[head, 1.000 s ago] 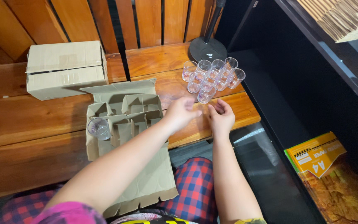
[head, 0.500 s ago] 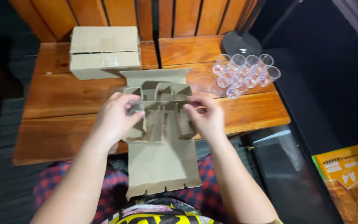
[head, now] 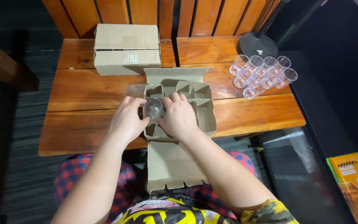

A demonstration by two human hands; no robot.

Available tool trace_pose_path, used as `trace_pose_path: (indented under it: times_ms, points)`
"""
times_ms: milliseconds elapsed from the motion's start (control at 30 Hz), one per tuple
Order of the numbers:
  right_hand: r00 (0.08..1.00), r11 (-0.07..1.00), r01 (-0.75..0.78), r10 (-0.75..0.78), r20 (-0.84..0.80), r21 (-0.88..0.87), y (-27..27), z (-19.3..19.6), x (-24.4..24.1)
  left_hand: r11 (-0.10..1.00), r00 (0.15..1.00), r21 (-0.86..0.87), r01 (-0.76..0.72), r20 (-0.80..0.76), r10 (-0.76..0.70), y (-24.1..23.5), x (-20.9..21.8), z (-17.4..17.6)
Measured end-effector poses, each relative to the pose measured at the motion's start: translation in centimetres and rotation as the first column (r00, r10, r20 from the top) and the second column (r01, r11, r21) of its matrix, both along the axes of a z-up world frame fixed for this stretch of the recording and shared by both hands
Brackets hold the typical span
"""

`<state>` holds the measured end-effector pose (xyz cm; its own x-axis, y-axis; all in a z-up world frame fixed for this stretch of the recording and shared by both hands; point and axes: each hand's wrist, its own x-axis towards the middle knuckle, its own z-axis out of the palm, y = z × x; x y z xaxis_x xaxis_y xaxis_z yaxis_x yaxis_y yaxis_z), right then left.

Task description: The person opens a cardboard box containing small clear glasses and removes them one by one, placing them on a wooden bench. After emptying the box, the person closes it and places it on a nearby shelf, then stacks the glasses on the shelf.

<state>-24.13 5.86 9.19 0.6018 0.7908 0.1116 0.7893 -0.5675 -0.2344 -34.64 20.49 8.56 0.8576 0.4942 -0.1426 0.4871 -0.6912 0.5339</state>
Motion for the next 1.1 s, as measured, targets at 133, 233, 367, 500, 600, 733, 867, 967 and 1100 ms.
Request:
trace_pose_path:
  times_ms: [133,233,367,500,600,733,867,967,1100]
  points:
    - [0.999,0.999,0.031,-0.031,-0.014,-0.023,0.8,-0.5,0.0,1.0,1.0,-0.005,0.01,0.002,-0.01,0.4,0.7,-0.7]
    - [0.999,0.999,0.042,-0.042,-0.006,-0.016,1.0,-0.5,0.0,1.0,1.0,0.004,0.028,0.01,-0.028,0.5,1.2,-1.1]
    - [0.999,0.999,0.039,-0.039,-0.007,0.007,1.2,-0.8,0.0,1.0,1.0,-0.006,0.023,0.004,-0.023,0.6,1.5,-1.7]
    - [0.998,0.994,0.03,-0.025,-0.052,0.104,1.1,-1.5,0.4,0.999,0.997,-0.003,0.039,0.073,-0.039,0.8,1.3,-1.6]
    - [0.997,0.98,0.02,-0.006,-0.072,0.199,0.4,-0.8,0.4,0.997,0.988,0.019,0.068,0.135,-0.07,0.2,0.6,0.0]
    - [0.988,0.957,0.018,0.027,-0.153,0.29,-1.2,0.4,0.4,0.994,0.985,-0.074,0.081,0.161,-0.068,-1.5,-0.8,3.2]
    - [0.947,0.843,0.059,0.123,-0.297,0.535,-3.7,-0.1,0.7,0.966,0.936,-0.204,0.162,0.34,-0.085,-3.7,-1.4,4.5]
    - [0.891,0.808,0.221,0.061,-0.451,0.547,-5.8,-0.6,1.0,0.956,0.907,-0.217,0.197,0.41,-0.093,-5.6,-0.3,4.5]
    - [0.883,0.75,0.328,-0.026,-0.469,0.575,-9.1,1.1,1.4,0.925,0.872,-0.278,0.26,0.479,-0.101,-8.8,2.0,3.8]
